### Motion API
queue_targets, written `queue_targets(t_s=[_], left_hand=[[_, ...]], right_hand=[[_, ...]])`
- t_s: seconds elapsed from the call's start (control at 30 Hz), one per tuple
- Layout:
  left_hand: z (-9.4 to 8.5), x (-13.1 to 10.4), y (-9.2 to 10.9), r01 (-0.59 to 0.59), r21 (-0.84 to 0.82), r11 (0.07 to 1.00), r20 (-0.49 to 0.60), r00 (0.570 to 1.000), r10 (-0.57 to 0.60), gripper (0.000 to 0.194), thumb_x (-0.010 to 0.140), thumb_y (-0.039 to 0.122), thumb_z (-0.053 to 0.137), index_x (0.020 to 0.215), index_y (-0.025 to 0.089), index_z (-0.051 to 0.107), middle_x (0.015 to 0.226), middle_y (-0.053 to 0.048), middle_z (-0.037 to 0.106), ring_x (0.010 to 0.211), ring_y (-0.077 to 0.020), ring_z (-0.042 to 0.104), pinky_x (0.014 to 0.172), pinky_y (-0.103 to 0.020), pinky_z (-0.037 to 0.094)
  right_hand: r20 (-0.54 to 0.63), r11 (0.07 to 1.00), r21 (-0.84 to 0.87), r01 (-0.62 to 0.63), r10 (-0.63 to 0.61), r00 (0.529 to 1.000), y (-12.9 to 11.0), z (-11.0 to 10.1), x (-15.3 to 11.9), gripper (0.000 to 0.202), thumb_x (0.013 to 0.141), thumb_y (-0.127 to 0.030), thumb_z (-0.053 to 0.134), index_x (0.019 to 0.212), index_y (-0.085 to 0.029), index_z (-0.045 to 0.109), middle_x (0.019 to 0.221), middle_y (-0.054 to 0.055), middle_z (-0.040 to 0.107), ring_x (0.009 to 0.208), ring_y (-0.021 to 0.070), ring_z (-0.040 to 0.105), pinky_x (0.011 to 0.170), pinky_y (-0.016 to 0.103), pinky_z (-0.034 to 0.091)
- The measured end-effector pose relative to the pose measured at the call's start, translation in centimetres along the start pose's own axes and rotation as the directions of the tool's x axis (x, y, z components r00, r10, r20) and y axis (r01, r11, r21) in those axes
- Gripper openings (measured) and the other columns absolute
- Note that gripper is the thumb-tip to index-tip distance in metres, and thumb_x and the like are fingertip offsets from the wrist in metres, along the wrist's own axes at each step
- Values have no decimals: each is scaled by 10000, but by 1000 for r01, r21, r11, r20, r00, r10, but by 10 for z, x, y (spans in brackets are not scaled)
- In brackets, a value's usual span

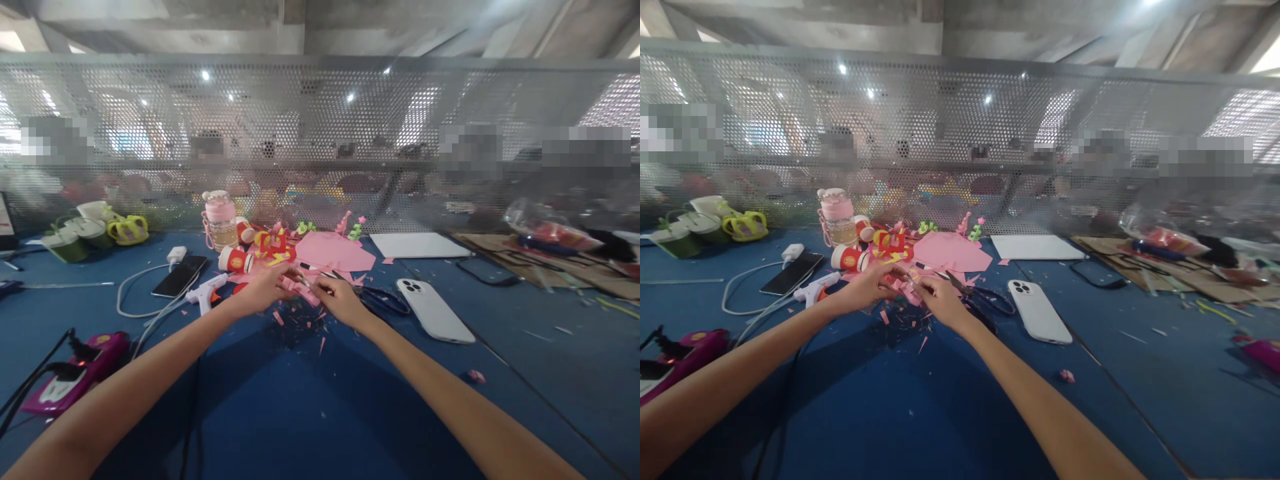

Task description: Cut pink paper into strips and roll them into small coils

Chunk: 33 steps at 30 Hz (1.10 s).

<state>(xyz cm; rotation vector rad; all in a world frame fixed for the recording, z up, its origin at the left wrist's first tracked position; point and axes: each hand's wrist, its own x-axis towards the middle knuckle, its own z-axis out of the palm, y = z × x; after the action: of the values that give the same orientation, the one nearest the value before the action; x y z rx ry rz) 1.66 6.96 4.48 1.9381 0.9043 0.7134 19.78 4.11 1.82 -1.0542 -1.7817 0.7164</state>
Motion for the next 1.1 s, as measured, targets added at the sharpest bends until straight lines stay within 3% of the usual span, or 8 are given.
queue_targets(t_s=[0.2, 0.47, 0.67, 0.8, 0.93, 1.1], left_hand=[[-6, 1, 1, -7, 60, 998, -151, 988, 17, 298, 665, 186, 650, 942, 131, 554, 983, -87, 623, 751, -132, 610, 692, -266, 503], [-16, 4, -1, -25, 170, 985, -131, 990, 48, 247, 686, 177, 614, 929, 151, 584, 974, -72, 654, 777, -143, 620, 703, -265, 501], [-13, 1, -1, -17, 340, 940, 61, 998, -4, 289, 648, 69, 553, 911, 160, 631, 826, -38, 677, 728, -165, 622, 646, -246, 459], [-6, -6, 5, -16, 447, 894, 74, 997, -20, 238, 669, 111, 568, 896, 164, 610, 900, -65, 655, 834, -212, 595, 720, -276, 426], [0, -10, 13, -33, 519, 854, 94, 995, -19, 169, 754, 252, 559, 890, 154, 574, 850, -81, 634, 776, -218, 578, 657, -280, 408], [1, -7, 18, -78, 607, 791, 109, 994, 14, 170, 839, 198, 446, 788, 144, 599, 767, -74, 624, 698, -180, 564, 653, -264, 400]], right_hand=[[-206, 997, -3, -73, 71, 976, 7, -2, -1, 457, 734, -624, 473, 511, -226, 447, 397, -36, 416, 414, 146, 428, 458, 268, 323], [-318, 976, 134, -170, 205, 926, 16, -8, 0, 486, 702, -690, 471, 575, -222, 451, 423, -28, 494, 356, 154, 523, 352, 265, 402], [-228, 939, 291, -184, 255, 939, 14, 0, 0, 481, 625, -697, 554, 616, -229, 443, 469, -29, 531, 408, 215, 614, 408, 338, 516], [-194, 925, 336, -177, 252, 948, 10, 4, 0, 459, 618, -668, 578, 619, -218, 489, 560, 5, 600, 476, 225, 633, 476, 369, 538], [-215, 938, 314, -147, 221, 951, 5, 5, -2, 404, 581, -584, 659, 546, -203, 530, 541, -3, 562, 541, 211, 602, 548, 360, 524], [-223, 924, 354, -143, 232, 947, 4, 8, -2, 344, 588, -515, 694, 564, -186, 595, 568, 7, 585, 592, 206, 591, 631, 373, 512]])
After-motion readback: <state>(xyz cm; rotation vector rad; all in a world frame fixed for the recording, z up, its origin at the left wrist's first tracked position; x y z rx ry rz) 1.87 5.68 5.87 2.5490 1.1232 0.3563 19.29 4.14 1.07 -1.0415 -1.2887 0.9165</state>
